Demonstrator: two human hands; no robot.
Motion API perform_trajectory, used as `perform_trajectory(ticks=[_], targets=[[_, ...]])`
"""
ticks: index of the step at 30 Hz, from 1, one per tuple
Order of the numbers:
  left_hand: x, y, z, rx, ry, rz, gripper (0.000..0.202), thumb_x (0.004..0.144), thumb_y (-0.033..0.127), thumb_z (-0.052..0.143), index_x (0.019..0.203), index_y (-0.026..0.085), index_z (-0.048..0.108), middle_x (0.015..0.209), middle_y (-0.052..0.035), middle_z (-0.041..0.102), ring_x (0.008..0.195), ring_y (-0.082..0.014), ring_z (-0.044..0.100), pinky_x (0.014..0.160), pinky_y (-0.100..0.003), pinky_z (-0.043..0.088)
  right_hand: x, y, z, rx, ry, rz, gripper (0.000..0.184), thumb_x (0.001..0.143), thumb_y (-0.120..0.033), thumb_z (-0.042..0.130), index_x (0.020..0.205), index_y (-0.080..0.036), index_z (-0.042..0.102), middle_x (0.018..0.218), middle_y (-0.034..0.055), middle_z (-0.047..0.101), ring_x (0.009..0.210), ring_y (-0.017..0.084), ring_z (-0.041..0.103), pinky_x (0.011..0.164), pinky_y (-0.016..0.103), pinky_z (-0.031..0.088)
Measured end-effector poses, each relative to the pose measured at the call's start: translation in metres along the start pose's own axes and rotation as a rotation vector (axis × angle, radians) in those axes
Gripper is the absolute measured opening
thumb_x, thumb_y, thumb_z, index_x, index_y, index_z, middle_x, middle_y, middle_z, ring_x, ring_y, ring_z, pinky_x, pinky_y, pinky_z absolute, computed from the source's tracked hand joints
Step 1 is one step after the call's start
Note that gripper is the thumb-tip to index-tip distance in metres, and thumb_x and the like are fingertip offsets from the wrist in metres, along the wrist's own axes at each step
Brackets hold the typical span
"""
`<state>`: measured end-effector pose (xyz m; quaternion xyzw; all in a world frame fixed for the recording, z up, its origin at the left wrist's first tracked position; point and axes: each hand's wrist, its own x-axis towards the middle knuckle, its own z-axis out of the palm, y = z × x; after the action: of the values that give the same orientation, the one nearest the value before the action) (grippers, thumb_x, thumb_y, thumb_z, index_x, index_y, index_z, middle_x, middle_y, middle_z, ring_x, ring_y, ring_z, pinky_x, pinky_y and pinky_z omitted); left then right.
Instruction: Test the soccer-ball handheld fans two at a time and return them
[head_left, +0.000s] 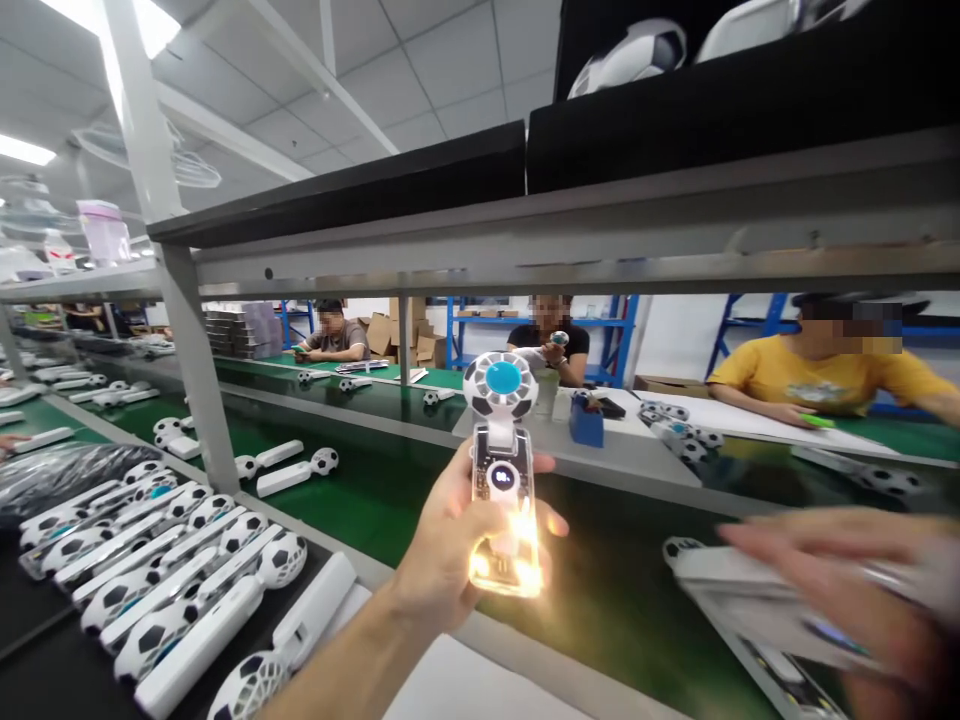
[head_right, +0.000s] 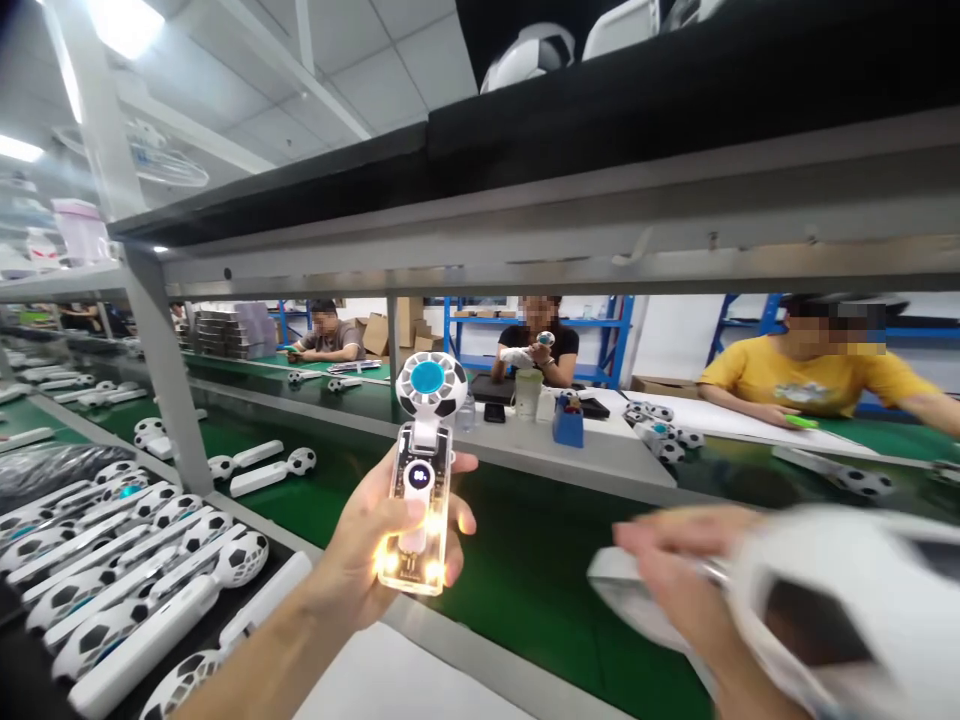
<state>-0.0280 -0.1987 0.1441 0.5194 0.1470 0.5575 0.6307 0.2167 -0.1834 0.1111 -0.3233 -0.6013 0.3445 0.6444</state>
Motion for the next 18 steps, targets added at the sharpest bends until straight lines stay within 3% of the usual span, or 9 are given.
perform_trajectory(ticks=[4, 6, 8, 12, 15, 18], targets=[[-0.002, -0.001, 0.001, -0.003, -0.001, 0.023, 0.038, 0.085, 0.026, 0.064, 0.121, 0.015, 0.057, 0.083, -0.0083, 0.071, 0.057, -0.0146, 0.065, 0.05, -0.024, 0.05, 0.017, 0.038, 0.011, -0.072, 0.23, 0.268, 0.022, 0.077, -0.03, 0.08, 0.09, -0.016, 0.068, 0.085, 0.0052, 0.073, 0.075, 0.023, 0.07, 0.063, 0.032, 0.056], [-0.003, -0.002, 0.001, -0.009, -0.015, 0.029, 0.037, 0.086, 0.026, 0.063, 0.121, 0.015, 0.057, 0.084, -0.0084, 0.071, 0.056, -0.0144, 0.065, 0.05, -0.024, 0.05, 0.018, 0.067, 0.022, -0.159, 0.225, 0.377, 0.023, 0.069, -0.023, 0.082, 0.085, -0.012, 0.07, 0.075, 0.0067, 0.073, 0.072, 0.026, 0.069, 0.064, 0.035, 0.054], [-0.003, -0.003, 0.001, -0.016, -0.014, 0.022, 0.036, 0.086, 0.025, 0.062, 0.121, 0.016, 0.056, 0.084, -0.0085, 0.071, 0.057, -0.0145, 0.064, 0.051, -0.024, 0.051, 0.016, 0.095, 0.029, -0.24, 0.188, 0.44, 0.019, 0.074, -0.021, 0.079, 0.085, -0.01, 0.069, 0.071, 0.0055, 0.071, 0.068, 0.024, 0.068, 0.064, 0.035, 0.053], [-0.002, -0.005, 0.002, -0.026, -0.012, -0.012, 0.035, 0.087, 0.023, 0.06, 0.121, 0.017, 0.056, 0.084, -0.0079, 0.07, 0.057, -0.0149, 0.065, 0.05, -0.023, 0.048, 0.008, 0.131, 0.027, -0.377, 0.143, 0.441, 0.023, 0.089, -0.026, 0.069, 0.107, -0.013, 0.064, 0.099, 0.0061, 0.071, 0.089, 0.022, 0.068, 0.085, 0.04, 0.053], [-0.001, -0.007, 0.002, -0.062, -0.039, -0.028, 0.037, 0.085, 0.024, 0.062, 0.121, 0.018, 0.054, 0.085, -0.0071, 0.069, 0.055, -0.0154, 0.065, 0.048, -0.023, 0.048, 0.006, 0.141, 0.021, -0.482, 0.101, 0.411, 0.031, 0.093, -0.032, 0.066, 0.117, -0.015, 0.062, 0.119, 0.0091, 0.066, 0.111, 0.027, 0.062, 0.099, 0.047, 0.046], [-0.002, -0.007, 0.002, -0.083, -0.049, -0.05, 0.039, 0.085, 0.026, 0.064, 0.121, 0.018, 0.052, 0.087, -0.0074, 0.07, 0.056, -0.0148, 0.065, 0.051, -0.023, 0.049, 0.007, 0.143, 0.018, -0.569, 0.053, 0.414, 0.029, 0.091, -0.031, 0.068, 0.116, -0.016, 0.065, 0.128, 0.0094, 0.062, 0.12, 0.03, 0.056, 0.104, 0.052, 0.041]])
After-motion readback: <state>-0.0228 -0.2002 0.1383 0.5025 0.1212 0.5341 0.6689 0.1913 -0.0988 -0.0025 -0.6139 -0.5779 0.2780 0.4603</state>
